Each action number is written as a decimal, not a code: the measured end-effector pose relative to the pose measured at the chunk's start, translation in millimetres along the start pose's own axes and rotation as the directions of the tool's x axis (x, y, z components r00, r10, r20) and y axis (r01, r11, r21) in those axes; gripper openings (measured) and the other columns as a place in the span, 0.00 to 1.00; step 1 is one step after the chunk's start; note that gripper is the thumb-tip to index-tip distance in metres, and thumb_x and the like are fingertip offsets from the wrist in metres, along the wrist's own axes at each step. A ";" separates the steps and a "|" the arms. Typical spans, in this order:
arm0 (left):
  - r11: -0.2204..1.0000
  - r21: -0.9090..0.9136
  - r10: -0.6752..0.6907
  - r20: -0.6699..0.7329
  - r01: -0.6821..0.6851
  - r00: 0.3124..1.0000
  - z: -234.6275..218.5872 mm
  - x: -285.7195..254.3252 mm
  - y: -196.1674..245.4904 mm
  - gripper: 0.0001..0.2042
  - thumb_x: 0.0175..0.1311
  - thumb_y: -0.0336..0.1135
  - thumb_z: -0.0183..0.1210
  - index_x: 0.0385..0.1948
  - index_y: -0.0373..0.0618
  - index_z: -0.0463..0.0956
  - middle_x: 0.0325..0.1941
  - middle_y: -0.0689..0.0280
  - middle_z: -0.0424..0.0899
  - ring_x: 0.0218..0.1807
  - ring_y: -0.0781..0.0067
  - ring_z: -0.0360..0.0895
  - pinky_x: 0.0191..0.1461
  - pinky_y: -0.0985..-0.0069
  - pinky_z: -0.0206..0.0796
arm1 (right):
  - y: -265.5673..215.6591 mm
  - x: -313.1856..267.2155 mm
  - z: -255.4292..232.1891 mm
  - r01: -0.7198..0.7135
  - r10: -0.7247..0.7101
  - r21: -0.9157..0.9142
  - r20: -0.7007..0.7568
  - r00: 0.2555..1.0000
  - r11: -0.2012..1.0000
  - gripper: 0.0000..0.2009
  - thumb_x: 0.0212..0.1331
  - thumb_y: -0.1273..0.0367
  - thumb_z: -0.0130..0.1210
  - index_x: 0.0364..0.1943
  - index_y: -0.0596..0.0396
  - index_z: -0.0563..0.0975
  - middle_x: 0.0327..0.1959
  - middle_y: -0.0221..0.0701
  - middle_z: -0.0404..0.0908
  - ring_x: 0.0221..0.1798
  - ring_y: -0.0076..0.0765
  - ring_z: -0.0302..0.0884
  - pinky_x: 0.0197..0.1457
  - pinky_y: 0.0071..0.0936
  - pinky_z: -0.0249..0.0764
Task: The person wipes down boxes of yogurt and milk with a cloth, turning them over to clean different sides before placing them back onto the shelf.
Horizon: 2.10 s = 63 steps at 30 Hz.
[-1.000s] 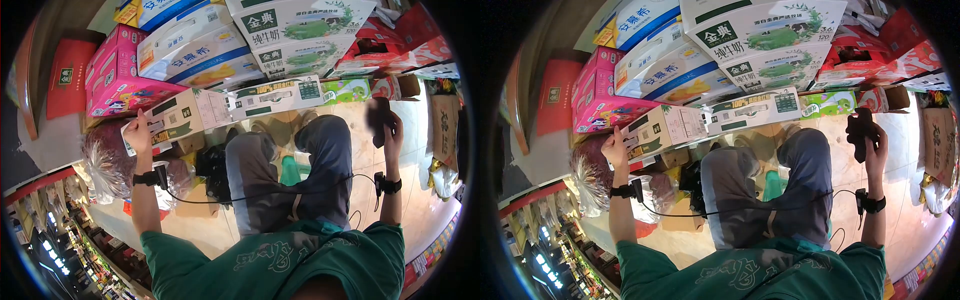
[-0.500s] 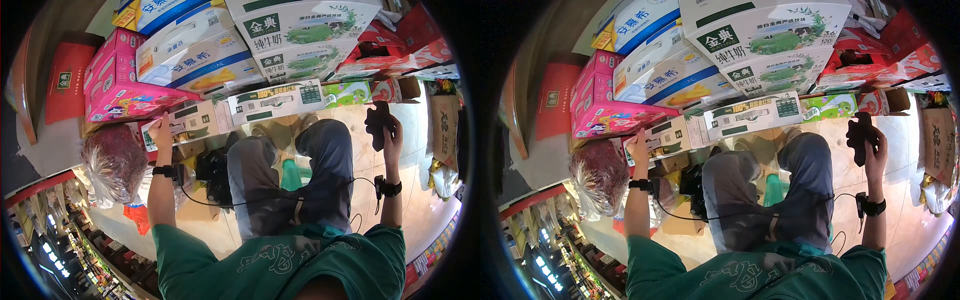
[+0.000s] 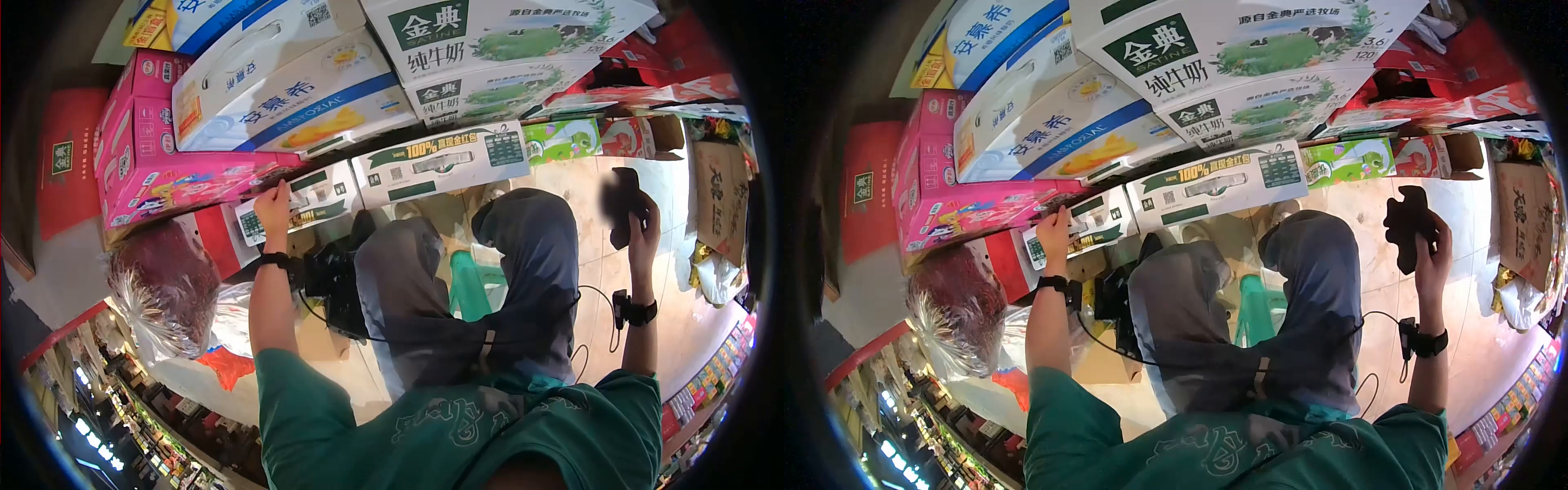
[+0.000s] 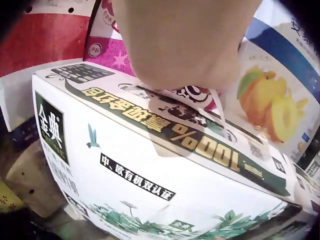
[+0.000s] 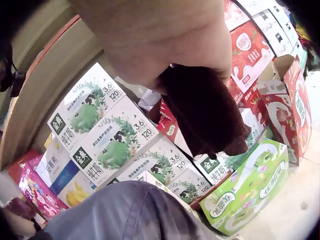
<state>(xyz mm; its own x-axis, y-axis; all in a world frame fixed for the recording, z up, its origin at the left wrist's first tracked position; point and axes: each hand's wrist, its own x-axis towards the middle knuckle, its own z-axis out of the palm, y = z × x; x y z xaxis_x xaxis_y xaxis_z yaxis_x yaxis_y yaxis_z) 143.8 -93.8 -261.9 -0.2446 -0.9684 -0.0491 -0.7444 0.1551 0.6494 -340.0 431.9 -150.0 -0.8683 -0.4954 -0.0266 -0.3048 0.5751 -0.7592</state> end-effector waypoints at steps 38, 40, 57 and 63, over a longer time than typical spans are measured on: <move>0.690 0.478 0.110 0.674 -0.544 0.731 99.1 -86.6 187.3 0.60 0.28 0.29 0.78 0.71 0.57 0.47 0.75 0.48 0.45 0.71 0.42 0.55 0.68 0.62 0.60 | 1.7 -7.6 -38.9 -0.044 0.108 0.392 -0.143 0.984 0.919 0.19 0.59 0.78 0.49 0.56 0.59 0.67 0.48 0.37 0.75 0.49 0.31 0.73 0.54 0.27 0.70; 0.679 0.493 0.097 0.674 -0.544 0.732 99.5 -83.4 184.7 0.61 0.26 0.32 0.79 0.71 0.60 0.47 0.76 0.51 0.45 0.72 0.46 0.55 0.67 0.64 0.61 | -12.8 -10.4 -43.4 -0.014 0.072 0.356 -0.152 0.986 0.934 0.19 0.60 0.78 0.48 0.57 0.58 0.67 0.49 0.36 0.74 0.50 0.30 0.73 0.54 0.27 0.70; 0.693 0.455 0.136 0.680 -0.560 0.721 99.6 -73.6 172.9 0.63 0.22 0.38 0.81 0.71 0.61 0.49 0.74 0.52 0.50 0.70 0.52 0.60 0.67 0.66 0.61 | -68.7 -54.9 -102.9 0.066 0.062 0.467 -0.253 0.966 0.882 0.23 0.58 0.81 0.40 0.60 0.57 0.66 0.56 0.37 0.71 0.61 0.34 0.66 0.67 0.29 0.59; 0.670 0.486 0.114 0.679 -0.561 0.725 90.1 -78.7 187.6 0.61 0.25 0.38 0.80 0.71 0.62 0.49 0.75 0.53 0.50 0.68 0.51 0.63 0.64 0.66 0.66 | -69.6 8.9 -81.4 0.042 0.115 0.703 -0.175 0.978 0.710 0.19 0.61 0.77 0.40 0.58 0.55 0.68 0.56 0.35 0.72 0.60 0.33 0.67 0.66 0.29 0.60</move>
<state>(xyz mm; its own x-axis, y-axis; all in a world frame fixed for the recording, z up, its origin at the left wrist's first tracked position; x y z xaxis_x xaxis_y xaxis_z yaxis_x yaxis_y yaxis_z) -32.6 29.2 -204.6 -0.6842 -0.5516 -0.4771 -0.6638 0.7420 0.0941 -358.3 440.4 -44.5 -0.9527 -0.3040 0.0003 0.0221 -0.0701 -0.9973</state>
